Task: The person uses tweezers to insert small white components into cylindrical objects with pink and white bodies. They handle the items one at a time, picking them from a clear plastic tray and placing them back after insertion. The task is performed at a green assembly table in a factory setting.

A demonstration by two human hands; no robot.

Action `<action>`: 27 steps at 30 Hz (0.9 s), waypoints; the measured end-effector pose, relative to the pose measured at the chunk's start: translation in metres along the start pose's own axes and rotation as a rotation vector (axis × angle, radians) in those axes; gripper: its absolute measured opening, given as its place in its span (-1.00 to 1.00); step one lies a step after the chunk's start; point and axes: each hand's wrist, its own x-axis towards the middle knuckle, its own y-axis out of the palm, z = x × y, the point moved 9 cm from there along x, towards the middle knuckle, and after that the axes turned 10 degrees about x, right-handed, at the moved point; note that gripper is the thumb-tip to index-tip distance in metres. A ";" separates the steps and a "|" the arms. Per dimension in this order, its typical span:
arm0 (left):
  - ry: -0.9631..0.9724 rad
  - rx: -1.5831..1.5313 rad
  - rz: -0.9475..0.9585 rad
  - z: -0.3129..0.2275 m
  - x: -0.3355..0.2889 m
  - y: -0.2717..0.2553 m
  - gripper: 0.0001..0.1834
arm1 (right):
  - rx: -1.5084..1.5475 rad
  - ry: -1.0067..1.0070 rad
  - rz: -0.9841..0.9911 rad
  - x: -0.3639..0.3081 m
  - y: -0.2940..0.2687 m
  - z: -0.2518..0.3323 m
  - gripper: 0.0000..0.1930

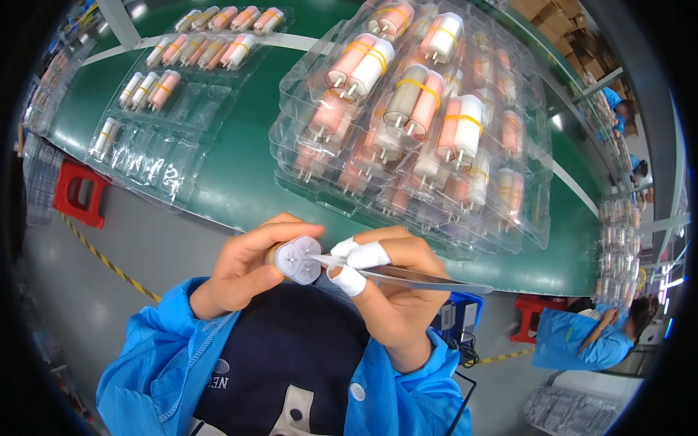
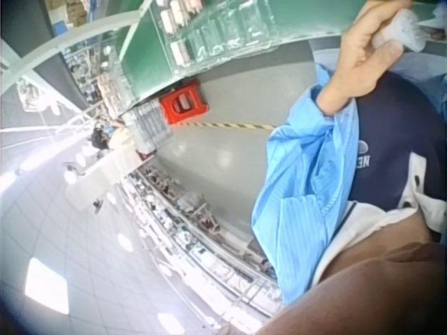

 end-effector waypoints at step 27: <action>-0.032 0.153 -0.053 0.001 -0.003 -0.009 -0.38 | -0.242 0.013 0.186 0.005 0.007 -0.005 -0.81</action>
